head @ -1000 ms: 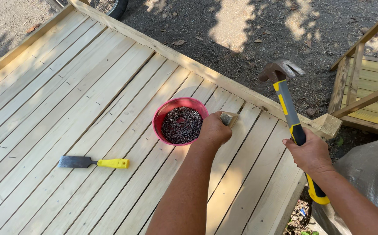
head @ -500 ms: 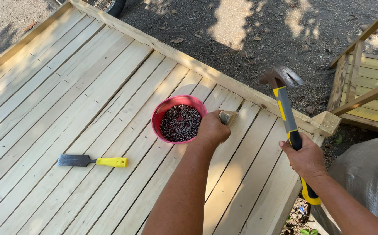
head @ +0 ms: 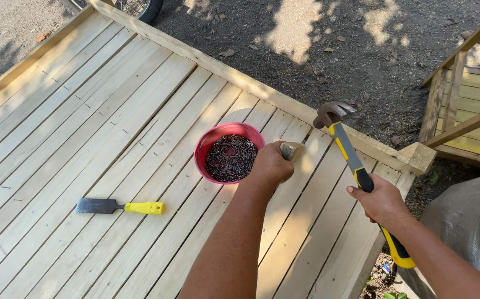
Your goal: The person hammers nails into a slatted wooden frame, holding a small wood block against the slats while striking with a hammer, and reaches into a pink bowl of nails between strikes. Near the end the person picks up a pointed wooden stake and hammers it against the frame edge.
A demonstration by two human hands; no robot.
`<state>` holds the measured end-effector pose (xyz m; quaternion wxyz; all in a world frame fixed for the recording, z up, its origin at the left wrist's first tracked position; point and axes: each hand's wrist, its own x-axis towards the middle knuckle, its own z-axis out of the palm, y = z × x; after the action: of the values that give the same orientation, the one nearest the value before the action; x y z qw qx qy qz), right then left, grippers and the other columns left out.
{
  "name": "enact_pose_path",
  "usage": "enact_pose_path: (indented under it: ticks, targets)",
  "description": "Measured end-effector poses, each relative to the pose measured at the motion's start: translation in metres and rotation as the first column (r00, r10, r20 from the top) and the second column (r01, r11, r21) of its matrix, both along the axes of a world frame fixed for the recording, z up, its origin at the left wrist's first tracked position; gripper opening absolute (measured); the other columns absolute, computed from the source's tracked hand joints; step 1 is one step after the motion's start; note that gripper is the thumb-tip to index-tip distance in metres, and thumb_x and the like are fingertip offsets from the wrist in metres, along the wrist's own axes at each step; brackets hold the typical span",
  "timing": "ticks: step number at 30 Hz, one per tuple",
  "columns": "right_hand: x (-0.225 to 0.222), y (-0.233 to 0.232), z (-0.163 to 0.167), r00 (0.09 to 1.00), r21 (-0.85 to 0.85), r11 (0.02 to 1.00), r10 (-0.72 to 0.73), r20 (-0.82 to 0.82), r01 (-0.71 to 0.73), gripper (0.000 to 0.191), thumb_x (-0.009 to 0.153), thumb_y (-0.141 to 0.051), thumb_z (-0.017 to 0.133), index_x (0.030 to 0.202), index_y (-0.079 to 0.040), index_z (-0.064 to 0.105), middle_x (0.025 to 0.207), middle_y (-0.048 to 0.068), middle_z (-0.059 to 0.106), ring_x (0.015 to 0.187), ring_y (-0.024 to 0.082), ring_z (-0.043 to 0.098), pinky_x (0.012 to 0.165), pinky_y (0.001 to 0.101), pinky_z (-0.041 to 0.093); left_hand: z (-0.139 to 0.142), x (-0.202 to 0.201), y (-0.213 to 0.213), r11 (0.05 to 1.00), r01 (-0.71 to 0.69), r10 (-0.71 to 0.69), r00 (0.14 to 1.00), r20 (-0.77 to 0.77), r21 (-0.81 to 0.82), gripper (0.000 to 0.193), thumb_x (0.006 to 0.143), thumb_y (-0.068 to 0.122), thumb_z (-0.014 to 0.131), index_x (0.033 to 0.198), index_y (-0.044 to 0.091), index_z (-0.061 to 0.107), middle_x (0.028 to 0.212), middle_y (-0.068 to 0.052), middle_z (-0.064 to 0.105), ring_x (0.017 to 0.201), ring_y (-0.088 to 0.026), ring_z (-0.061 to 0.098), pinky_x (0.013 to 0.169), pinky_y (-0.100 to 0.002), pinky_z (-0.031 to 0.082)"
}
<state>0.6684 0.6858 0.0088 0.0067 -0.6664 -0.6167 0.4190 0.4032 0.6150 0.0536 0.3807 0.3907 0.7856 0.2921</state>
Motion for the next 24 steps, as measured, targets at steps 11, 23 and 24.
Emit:
enact_pose_path:
  ticks: [11, 23, 24]
  targets:
    - [-0.019, 0.023, 0.027, 0.997, -0.284, 0.956, 0.066, -0.04, -0.075, 0.029, 0.089, -0.016, 0.078, 0.089, -0.002, 0.053, 0.059, 0.006, 0.048, 0.043, 0.02, 0.046, 0.041, 0.0423, 0.041, 0.0, 0.0, 0.001, 0.999, 0.0, 0.0, 1.0, 0.007, -0.045, 0.049, 0.078, 0.004, 0.062, 0.126, 0.013, 0.069, 0.112, -0.019, 0.074, 0.108, -0.033, 0.071, 0.095, -0.04, 0.055]
    - [-0.007, -0.03, 0.039, 0.999, 0.006, 1.0, -0.023, -0.027, 0.023, 0.029, 0.089, -0.028, 0.077, 0.093, -0.003, 0.062, 0.055, 0.01, 0.055, 0.042, 0.02, 0.053, 0.043, 0.0398, 0.045, 0.006, 0.003, 0.005, 0.999, -0.044, 0.044, 0.999, 0.002, -0.002, 0.039, 0.078, 0.003, 0.062, 0.116, 0.006, 0.071, 0.105, -0.023, 0.076, 0.1, -0.035, 0.074, 0.089, -0.041, 0.058]
    - [-0.007, -0.039, 0.042, 0.998, 0.026, 0.999, -0.034, -0.045, 0.035, 0.029, 0.088, -0.028, 0.078, 0.091, -0.004, 0.063, 0.056, 0.009, 0.056, 0.043, 0.019, 0.053, 0.044, 0.0386, 0.046, 0.006, 0.005, 0.008, 0.998, -0.06, 0.061, 0.998, 0.02, -0.034, 0.038, 0.078, 0.003, 0.061, 0.115, 0.006, 0.068, 0.104, -0.022, 0.075, 0.096, -0.036, 0.075, 0.085, -0.043, 0.059]
